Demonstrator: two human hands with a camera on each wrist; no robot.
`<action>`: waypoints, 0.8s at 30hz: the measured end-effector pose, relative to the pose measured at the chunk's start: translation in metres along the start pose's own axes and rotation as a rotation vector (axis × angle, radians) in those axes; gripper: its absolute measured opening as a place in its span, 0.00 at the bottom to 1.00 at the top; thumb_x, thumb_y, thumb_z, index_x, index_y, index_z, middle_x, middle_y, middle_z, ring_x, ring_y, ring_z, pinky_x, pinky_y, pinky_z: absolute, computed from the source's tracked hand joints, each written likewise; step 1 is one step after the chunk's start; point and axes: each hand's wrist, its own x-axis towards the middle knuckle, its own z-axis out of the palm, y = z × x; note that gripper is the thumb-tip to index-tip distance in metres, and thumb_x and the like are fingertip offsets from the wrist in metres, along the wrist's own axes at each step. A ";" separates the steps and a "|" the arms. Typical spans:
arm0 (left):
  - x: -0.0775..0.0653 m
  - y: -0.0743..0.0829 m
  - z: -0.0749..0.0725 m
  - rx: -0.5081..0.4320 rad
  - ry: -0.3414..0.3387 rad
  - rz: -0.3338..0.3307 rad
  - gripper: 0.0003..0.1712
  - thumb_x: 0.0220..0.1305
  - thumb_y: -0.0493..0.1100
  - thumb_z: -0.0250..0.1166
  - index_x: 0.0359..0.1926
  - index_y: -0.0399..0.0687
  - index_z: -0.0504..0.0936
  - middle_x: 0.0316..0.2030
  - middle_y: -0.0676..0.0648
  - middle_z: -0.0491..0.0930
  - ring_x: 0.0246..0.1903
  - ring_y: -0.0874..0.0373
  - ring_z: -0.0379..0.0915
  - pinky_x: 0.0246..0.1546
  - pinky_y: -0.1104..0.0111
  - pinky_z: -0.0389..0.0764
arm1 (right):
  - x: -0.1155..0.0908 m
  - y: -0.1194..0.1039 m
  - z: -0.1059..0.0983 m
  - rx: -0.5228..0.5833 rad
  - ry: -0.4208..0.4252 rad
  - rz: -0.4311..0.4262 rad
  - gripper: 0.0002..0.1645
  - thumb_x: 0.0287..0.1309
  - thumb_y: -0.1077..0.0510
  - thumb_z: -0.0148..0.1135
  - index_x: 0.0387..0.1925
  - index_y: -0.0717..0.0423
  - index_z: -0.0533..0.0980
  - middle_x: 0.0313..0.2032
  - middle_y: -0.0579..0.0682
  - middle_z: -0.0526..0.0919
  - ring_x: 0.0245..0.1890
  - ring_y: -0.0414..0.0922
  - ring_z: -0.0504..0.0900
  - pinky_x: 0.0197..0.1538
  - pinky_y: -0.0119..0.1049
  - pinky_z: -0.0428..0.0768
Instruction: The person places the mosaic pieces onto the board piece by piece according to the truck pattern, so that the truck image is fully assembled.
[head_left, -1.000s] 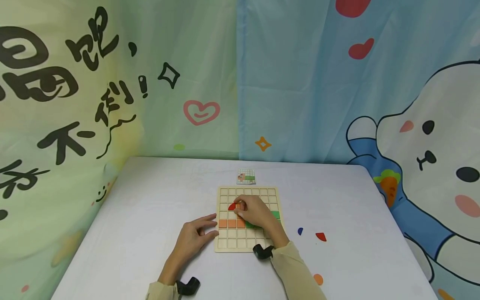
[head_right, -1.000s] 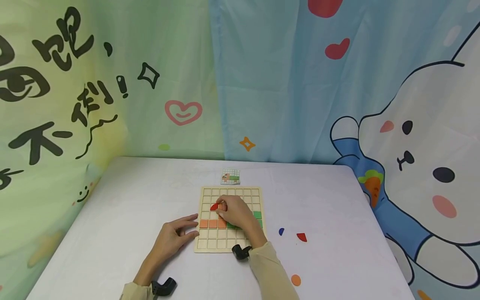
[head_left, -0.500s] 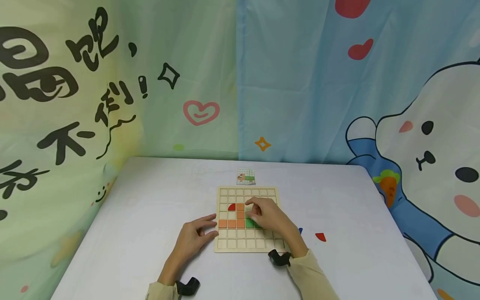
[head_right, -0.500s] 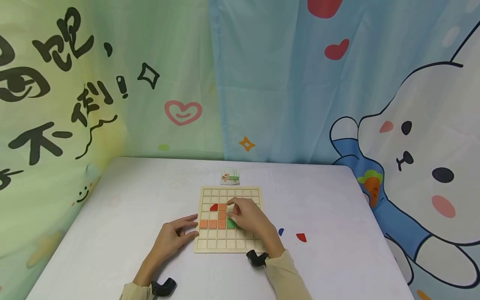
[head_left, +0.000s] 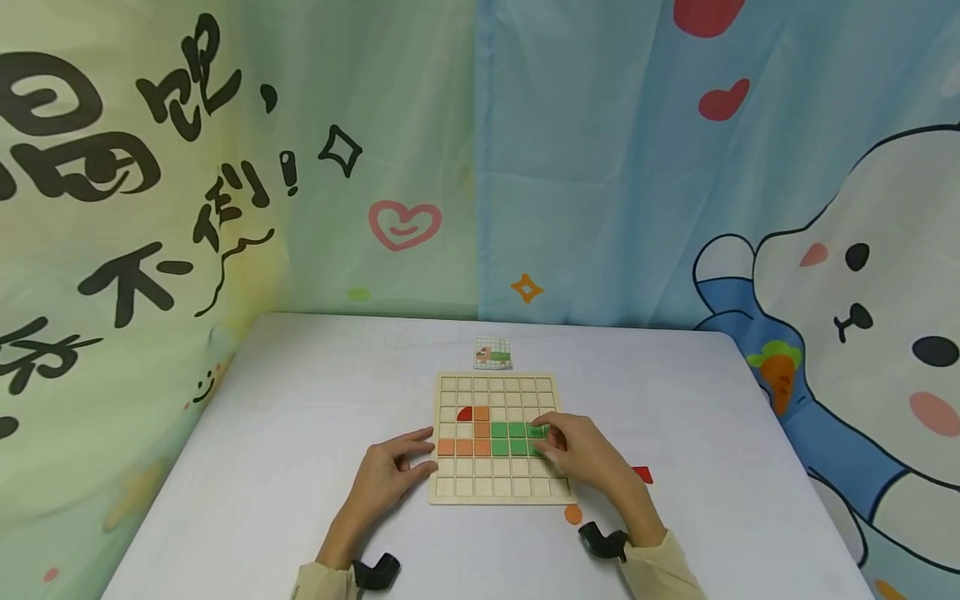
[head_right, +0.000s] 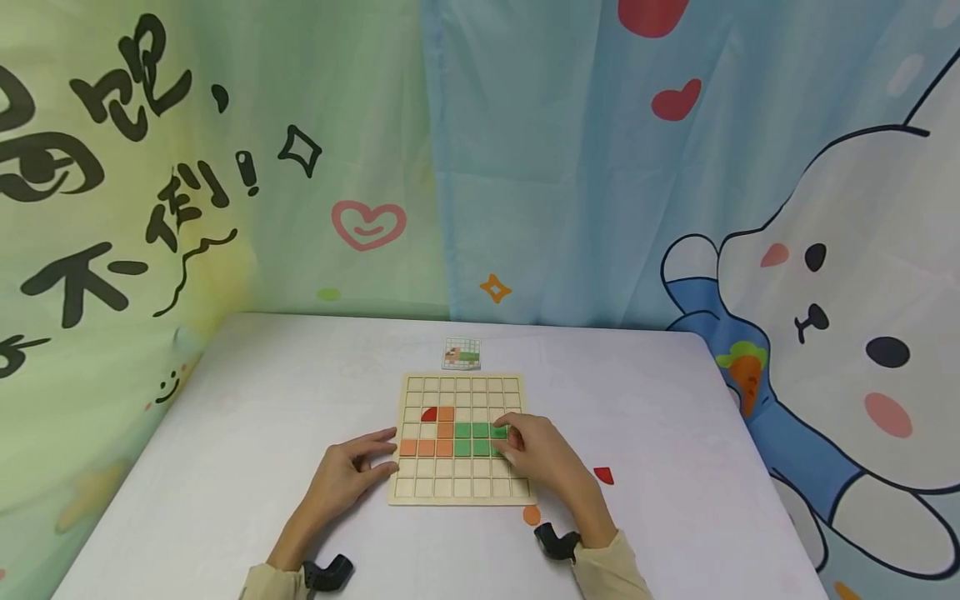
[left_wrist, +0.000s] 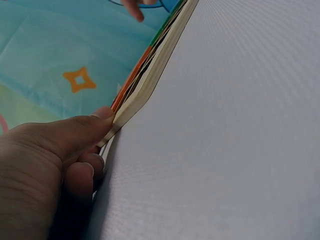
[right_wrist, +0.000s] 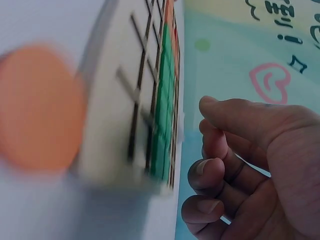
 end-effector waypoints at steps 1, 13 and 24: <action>0.000 0.000 0.000 0.000 -0.001 -0.001 0.15 0.59 0.43 0.81 0.48 0.48 0.93 0.60 0.50 0.88 0.18 0.71 0.63 0.21 0.77 0.65 | -0.004 0.003 -0.002 -0.003 0.008 0.010 0.17 0.68 0.58 0.71 0.55 0.59 0.83 0.23 0.39 0.73 0.23 0.32 0.67 0.31 0.28 0.69; 0.000 -0.002 0.001 0.010 0.003 0.002 0.15 0.59 0.43 0.81 0.48 0.48 0.93 0.60 0.51 0.88 0.18 0.72 0.63 0.22 0.77 0.66 | -0.055 0.038 -0.026 -0.068 0.087 0.151 0.15 0.66 0.60 0.72 0.52 0.59 0.84 0.24 0.41 0.73 0.26 0.33 0.68 0.32 0.29 0.69; 0.000 -0.001 0.001 0.019 0.011 0.036 0.16 0.58 0.42 0.81 0.48 0.46 0.93 0.60 0.47 0.88 0.19 0.72 0.63 0.21 0.77 0.66 | -0.091 0.067 -0.043 -0.113 0.128 0.256 0.15 0.64 0.61 0.72 0.52 0.58 0.83 0.24 0.42 0.74 0.26 0.33 0.68 0.31 0.29 0.69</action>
